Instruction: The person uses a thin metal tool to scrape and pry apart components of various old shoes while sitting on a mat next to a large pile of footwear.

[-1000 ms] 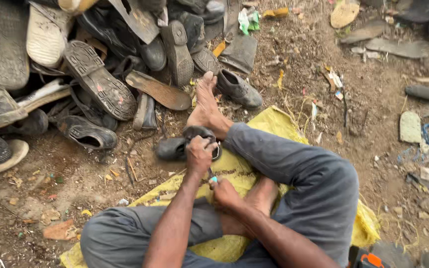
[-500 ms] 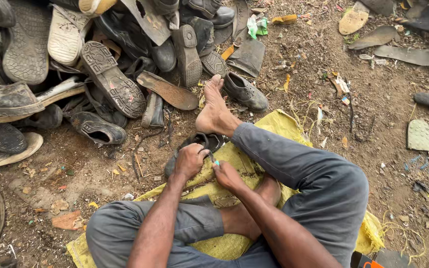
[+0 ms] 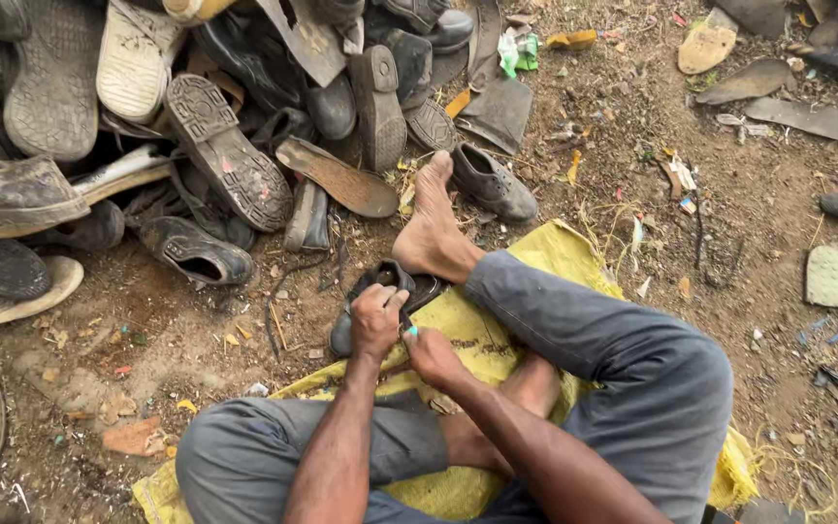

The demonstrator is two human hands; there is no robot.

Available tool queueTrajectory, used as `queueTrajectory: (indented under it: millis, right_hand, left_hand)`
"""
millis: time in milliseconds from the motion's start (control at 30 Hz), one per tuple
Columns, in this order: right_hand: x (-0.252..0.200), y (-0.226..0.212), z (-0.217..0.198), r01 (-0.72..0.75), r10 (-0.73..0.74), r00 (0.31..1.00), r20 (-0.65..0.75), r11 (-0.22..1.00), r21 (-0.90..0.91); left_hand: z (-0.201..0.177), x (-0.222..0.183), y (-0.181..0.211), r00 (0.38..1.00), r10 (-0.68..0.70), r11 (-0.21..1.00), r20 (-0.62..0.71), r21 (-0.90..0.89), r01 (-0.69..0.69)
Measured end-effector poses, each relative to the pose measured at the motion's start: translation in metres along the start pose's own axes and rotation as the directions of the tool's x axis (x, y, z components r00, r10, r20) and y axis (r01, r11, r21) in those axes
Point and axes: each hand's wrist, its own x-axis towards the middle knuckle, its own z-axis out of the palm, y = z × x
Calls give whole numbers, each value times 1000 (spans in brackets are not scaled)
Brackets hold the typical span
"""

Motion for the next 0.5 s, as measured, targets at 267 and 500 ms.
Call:
queueTrajectory:
  millis: [267, 500]
  right_hand:
    - [-39, 18, 25, 176, -181, 983, -43, 980, -95]
    - [-61, -49, -24, -332, 325, 941, 98, 941, 64]
  left_hand:
    - [-2, 19, -14, 995, -37, 998, -92, -49, 33]
    - [32, -5, -15, 899, -255, 923, -357, 187, 336]
